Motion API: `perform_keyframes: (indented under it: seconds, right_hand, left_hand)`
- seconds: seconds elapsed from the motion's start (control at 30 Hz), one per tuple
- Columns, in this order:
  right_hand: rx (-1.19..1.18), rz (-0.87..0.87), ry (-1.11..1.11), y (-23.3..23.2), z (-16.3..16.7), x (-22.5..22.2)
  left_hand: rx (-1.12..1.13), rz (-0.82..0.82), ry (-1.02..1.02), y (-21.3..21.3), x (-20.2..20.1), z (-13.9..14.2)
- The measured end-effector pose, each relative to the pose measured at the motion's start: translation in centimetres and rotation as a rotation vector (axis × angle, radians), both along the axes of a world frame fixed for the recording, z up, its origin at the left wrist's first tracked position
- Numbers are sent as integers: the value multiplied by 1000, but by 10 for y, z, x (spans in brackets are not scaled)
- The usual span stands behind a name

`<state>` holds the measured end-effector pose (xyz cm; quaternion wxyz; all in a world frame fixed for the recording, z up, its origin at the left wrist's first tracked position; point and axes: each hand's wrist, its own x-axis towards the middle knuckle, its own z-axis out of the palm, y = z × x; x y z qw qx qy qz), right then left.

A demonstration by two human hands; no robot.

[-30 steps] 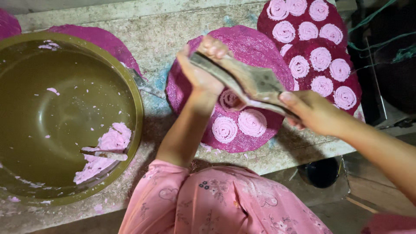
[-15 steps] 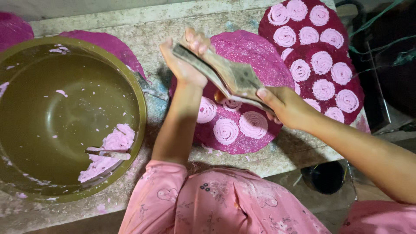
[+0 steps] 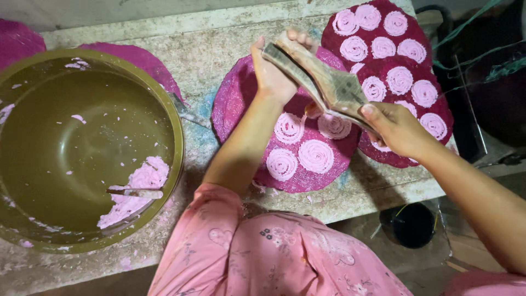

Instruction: The person holds a wooden piping tool and fills it with pink paste from a large bowl using a small spatula, then pipes spiral rosettes onto round magenta fabric discs arranged on the workbench. They refill the tool repeatedly and set finished discs aside as more rosettes are added.

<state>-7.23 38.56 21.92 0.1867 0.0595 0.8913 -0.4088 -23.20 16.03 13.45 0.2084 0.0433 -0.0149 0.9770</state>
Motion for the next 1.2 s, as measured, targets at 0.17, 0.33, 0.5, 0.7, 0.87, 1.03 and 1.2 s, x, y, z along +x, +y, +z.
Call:
perform_keyframes:
  seconds: [0.17,0.33,0.5,0.7,0.87,1.03,1.2]
  right_hand:
    - [-25,34,27,17,-8,10]
    - [-64,-22,59,24,-27,6]
    - [-115,-112,173,28,-56,-2]
    - [-239,-196,203,33,-85,17]
    - [-392,-231,335,24,-104,52]
    - [-484,-350,421,16,-114,97]
    - [-671,-527,554,17,-120,145]
  left_hand:
    - [-1140,-209,225,-13,28,-33]
    - [-1431,-165,825,-9,44,-55]
    - [-1726,-110,730,-16,42,-55]
    - [-1922,147,866,-46,50,-60]
    - [-2124,316,1032,-56,56,-62]
    - [-2169,522,1383,-59,62,-59]
    - [-2301,570,1484,-67,74,-55]
